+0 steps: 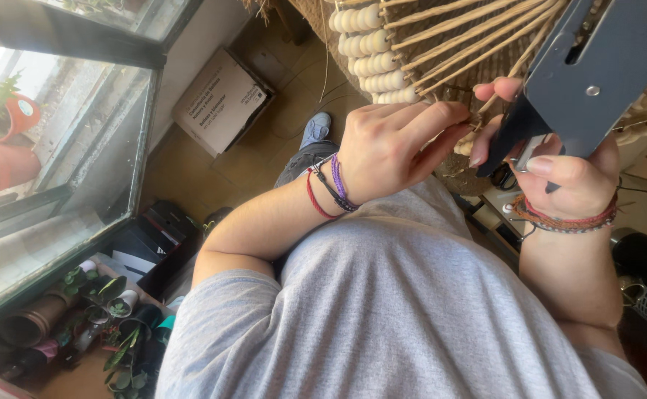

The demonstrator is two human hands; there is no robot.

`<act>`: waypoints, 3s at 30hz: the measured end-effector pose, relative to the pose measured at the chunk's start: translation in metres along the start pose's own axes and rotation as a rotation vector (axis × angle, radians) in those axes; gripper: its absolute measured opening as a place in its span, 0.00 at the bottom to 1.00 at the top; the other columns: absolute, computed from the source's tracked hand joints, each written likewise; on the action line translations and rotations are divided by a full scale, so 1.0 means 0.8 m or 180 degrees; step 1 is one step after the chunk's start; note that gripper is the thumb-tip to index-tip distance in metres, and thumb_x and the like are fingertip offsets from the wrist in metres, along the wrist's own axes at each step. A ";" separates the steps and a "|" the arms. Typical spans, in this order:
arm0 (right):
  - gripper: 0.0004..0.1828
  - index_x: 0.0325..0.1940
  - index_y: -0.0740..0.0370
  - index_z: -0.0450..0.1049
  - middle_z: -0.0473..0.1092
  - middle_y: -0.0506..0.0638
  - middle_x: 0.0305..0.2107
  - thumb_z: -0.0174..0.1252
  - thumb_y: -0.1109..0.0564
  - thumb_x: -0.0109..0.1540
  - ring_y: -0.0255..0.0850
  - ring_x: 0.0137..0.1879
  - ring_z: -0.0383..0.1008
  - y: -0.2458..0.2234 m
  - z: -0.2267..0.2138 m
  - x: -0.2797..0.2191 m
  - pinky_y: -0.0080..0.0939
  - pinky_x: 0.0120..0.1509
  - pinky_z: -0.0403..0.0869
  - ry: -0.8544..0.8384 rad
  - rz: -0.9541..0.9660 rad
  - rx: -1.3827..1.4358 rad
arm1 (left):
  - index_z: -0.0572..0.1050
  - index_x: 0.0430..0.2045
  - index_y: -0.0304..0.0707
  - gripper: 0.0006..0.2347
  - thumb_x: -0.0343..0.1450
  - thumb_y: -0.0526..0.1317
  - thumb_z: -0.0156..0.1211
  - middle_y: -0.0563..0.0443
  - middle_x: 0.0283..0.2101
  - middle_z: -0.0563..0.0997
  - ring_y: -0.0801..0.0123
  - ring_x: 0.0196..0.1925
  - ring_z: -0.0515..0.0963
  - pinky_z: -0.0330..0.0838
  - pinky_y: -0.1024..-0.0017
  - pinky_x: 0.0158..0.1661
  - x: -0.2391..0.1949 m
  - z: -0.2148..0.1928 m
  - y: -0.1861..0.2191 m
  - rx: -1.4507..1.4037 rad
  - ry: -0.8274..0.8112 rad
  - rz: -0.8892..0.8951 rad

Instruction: The person uses pliers to adjust a metal ring on a woven lampshade, then uses a staple gun to secure a cord to the shade's frame. The person works on the lampshade while standing in a room with a window and potted plants.

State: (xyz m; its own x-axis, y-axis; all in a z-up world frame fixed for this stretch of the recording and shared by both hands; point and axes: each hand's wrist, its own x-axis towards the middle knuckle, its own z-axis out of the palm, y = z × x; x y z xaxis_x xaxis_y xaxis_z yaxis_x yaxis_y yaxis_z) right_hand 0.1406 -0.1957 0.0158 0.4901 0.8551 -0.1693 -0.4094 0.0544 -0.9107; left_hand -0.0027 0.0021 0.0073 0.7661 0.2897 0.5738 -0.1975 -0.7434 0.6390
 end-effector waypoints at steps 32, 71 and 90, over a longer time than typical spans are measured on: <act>0.23 0.57 0.61 0.67 0.66 0.65 0.67 0.52 0.59 0.57 0.65 0.46 0.76 0.008 0.005 0.011 0.57 0.50 0.82 -0.0293 -0.0345 0.0298 | 0.66 0.36 0.37 0.09 0.82 0.40 0.40 0.47 0.39 0.67 0.56 0.39 0.71 0.66 0.66 0.39 0.066 -0.060 -0.037 -0.1731 -0.1505 0.0337; 0.42 0.70 0.70 0.63 0.66 0.65 0.63 0.57 0.52 0.52 0.54 0.42 0.77 0.002 0.012 0.021 0.49 0.49 0.76 -0.0036 0.0137 0.0384 | 0.73 0.37 0.38 0.11 0.81 0.41 0.41 0.49 0.36 0.75 0.61 0.34 0.79 0.71 0.68 0.33 0.047 -0.036 -0.066 -0.1336 -0.0576 0.0936; 0.37 0.73 0.61 0.63 0.67 0.61 0.65 0.54 0.60 0.57 0.60 0.47 0.77 0.040 0.046 -0.021 0.53 0.48 0.83 0.0190 -0.0548 0.0691 | 0.65 0.19 0.38 0.14 0.78 0.39 0.48 0.55 0.21 0.64 0.71 0.22 0.61 0.57 0.74 0.26 0.044 -0.016 -0.055 -0.2908 -0.1451 -0.0236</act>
State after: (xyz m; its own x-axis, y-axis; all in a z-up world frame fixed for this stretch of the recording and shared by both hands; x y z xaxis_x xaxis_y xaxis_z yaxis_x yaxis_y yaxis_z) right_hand 0.0911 -0.1897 0.0037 0.6085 0.7922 -0.0466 -0.4682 0.3110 -0.8271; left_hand 0.0250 0.0526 0.0059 0.9174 -0.0823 0.3893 -0.3848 0.0658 0.9206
